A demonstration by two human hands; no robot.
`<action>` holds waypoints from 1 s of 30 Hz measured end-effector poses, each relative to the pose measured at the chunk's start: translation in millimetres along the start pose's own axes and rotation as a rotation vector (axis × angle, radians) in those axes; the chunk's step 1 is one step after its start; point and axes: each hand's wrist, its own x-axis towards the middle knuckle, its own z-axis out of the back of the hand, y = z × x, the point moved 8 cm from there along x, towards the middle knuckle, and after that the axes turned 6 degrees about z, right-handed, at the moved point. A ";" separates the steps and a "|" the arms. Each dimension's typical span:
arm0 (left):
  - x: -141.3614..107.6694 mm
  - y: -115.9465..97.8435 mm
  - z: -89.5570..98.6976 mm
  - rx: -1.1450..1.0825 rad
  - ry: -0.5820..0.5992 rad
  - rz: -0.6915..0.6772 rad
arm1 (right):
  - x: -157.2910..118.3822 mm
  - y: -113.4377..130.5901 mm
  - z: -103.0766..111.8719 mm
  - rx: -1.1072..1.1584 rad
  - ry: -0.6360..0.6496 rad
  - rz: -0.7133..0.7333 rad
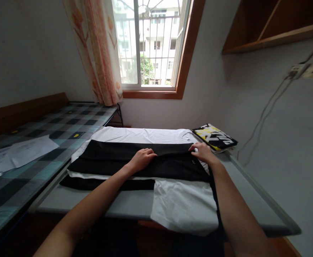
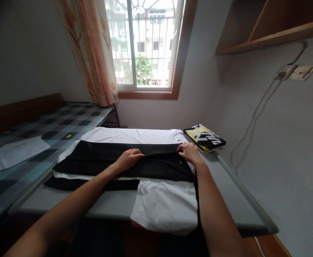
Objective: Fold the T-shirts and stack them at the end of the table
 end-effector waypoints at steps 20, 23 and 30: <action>-6.6 19.8 -8.0 -0.337 0.033 0.249 | 7.6 22.0 2.6 0.160 -0.234 0.148; -8.1 22.3 -12.4 -0.181 0.017 0.301 | 9.4 55.8 -25.5 0.084 -0.083 0.291; -11.6 26.1 -34.0 -0.030 0.243 0.367 | 13.8 66.1 -70.6 -0.012 0.185 0.254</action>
